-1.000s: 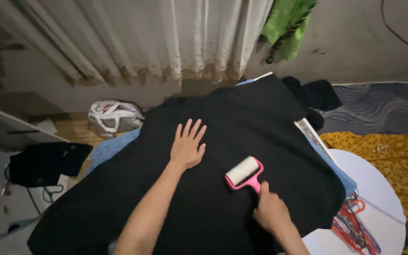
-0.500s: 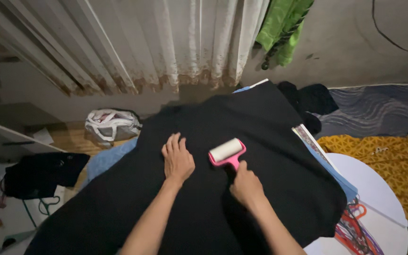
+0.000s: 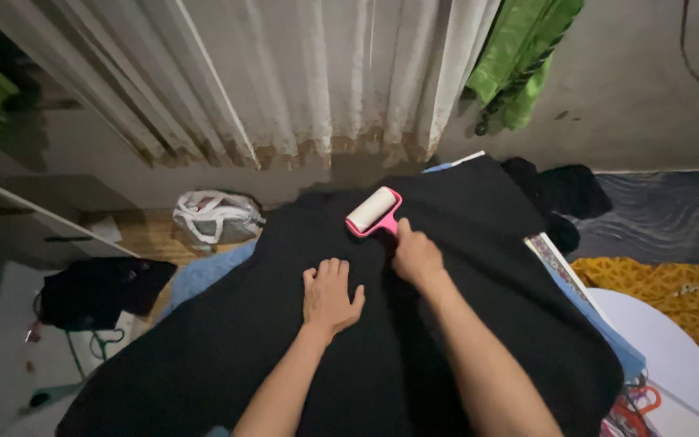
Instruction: The person uses a pink lint roller to clean a black sweater laid out on a bed. They roll the tool over the sweater's surface, then fold and unfold the garment to clean different sections.
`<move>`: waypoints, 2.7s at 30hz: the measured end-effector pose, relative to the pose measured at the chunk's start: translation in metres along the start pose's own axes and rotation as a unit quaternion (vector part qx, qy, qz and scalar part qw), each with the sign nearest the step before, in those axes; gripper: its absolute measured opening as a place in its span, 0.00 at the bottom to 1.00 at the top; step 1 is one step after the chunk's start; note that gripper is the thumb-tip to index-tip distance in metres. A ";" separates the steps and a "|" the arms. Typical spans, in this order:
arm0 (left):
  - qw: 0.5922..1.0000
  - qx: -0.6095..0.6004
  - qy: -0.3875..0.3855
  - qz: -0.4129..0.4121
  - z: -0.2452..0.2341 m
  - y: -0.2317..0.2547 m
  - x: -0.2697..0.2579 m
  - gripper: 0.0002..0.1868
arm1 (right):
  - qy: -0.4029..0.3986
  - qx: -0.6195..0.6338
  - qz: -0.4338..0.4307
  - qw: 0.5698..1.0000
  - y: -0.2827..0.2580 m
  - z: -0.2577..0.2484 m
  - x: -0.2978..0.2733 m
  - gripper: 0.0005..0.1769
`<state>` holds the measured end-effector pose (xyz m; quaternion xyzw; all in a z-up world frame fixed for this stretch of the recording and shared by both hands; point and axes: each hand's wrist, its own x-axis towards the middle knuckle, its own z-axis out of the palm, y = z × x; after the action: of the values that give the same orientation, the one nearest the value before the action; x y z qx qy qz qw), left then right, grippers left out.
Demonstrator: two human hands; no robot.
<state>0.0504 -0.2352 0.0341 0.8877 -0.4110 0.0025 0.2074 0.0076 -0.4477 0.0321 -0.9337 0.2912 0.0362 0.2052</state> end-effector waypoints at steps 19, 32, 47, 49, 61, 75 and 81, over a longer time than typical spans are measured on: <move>0.975 0.079 -0.026 -0.206 0.035 0.081 -0.017 0.36 | -0.080 -0.014 0.087 0.993 0.152 -0.050 -0.165 0.29; 0.989 0.049 -0.042 0.135 0.107 0.095 0.137 0.39 | -0.086 0.056 0.225 0.969 0.118 -0.046 -0.216 0.24; 0.995 0.078 0.045 0.050 0.085 0.033 0.194 0.40 | -0.084 0.034 0.222 0.971 0.088 -0.052 -0.130 0.21; 0.996 0.077 0.033 -0.042 0.071 0.026 0.167 0.41 | -0.074 0.037 0.198 0.977 0.081 -0.058 -0.107 0.25; 0.997 0.053 -0.043 -0.041 0.046 0.047 0.070 0.38 | -0.021 0.042 0.093 0.995 0.049 -0.052 0.030 0.23; 0.994 0.098 -0.052 -0.020 0.045 0.068 0.070 0.36 | -0.050 -0.029 0.076 0.995 0.133 -0.087 -0.054 0.24; 0.983 0.036 -0.058 0.173 0.078 0.094 0.102 0.36 | -0.058 -0.048 0.097 0.992 0.172 -0.106 -0.109 0.21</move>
<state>0.0364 -0.3926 0.0148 0.8089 -0.5691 0.0017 0.1476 -0.1845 -0.5608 0.0867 -0.9060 0.3663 0.1241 0.1719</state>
